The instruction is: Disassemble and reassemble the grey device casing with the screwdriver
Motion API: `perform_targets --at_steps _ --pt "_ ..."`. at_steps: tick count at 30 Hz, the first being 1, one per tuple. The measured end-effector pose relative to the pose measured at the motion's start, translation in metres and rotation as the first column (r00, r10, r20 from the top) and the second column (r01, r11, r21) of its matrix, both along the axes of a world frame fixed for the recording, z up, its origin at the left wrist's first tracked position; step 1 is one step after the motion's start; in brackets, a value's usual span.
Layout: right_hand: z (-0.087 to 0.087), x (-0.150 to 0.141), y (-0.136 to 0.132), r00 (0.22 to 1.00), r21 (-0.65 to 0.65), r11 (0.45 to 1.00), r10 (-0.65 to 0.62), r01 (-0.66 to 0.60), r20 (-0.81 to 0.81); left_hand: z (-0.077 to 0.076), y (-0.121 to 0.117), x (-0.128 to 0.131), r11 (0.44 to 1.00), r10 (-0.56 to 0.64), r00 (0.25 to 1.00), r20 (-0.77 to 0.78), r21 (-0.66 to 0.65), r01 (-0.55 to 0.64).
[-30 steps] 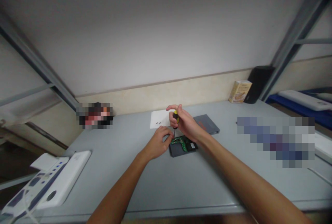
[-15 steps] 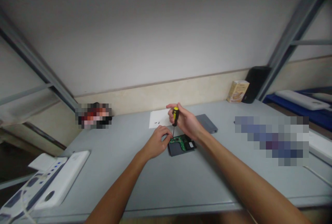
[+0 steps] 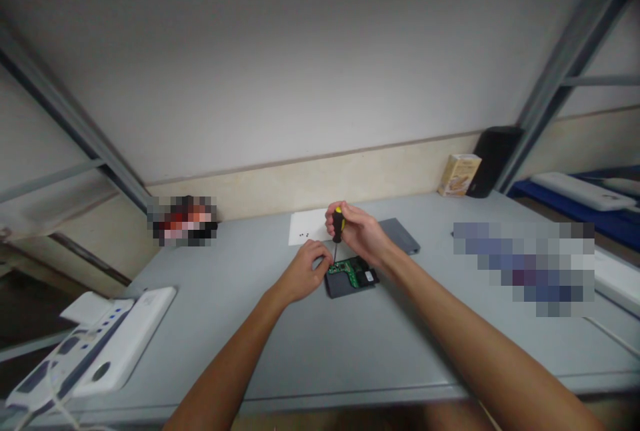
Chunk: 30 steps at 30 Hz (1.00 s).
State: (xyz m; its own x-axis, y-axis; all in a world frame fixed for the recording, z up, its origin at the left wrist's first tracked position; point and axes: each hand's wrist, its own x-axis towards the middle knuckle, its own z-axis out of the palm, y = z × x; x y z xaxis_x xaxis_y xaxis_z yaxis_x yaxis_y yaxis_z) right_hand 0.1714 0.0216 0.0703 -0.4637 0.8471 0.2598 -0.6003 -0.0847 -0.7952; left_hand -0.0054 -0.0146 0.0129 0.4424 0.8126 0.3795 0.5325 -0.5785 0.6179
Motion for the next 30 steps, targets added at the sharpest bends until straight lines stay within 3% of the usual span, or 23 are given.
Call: perform_targets --at_steps 8,15,21,24,27,29,30 --pt "-0.003 -0.004 0.002 0.994 0.025 0.994 -0.108 0.108 0.029 0.000 0.001 0.000 1.000 0.002 1.000 -0.006 -0.012 -0.002" --pt "-0.002 0.001 0.002 0.999 0.045 0.999 0.011 -0.014 0.050 0.000 0.000 -0.001 1.000 -0.001 1.000 -0.002 -0.007 0.001" --pt "-0.009 -0.011 0.002 0.984 0.085 0.983 -0.165 0.160 0.060 0.000 0.000 -0.001 1.000 -0.013 1.000 -0.005 0.012 0.013" --pt "0.004 -0.007 0.001 0.978 0.126 0.975 -0.193 0.183 0.077 0.002 -0.001 0.000 1.000 -0.003 1.000 -0.005 0.011 0.003" --pt "0.032 0.017 -0.004 0.933 0.214 0.915 -0.358 0.342 0.040 0.004 -0.002 0.000 1.000 -0.003 1.000 -0.026 0.000 0.003" --pt "0.047 0.042 -0.008 0.834 0.343 0.812 -0.537 0.472 0.124 0.008 -0.004 -0.002 1.000 -0.015 0.999 -0.040 -0.023 0.014" --pt "0.051 0.055 -0.010 0.734 0.444 0.742 -0.638 0.503 0.234 0.010 -0.005 -0.005 0.999 -0.025 0.999 -0.046 -0.044 0.023"
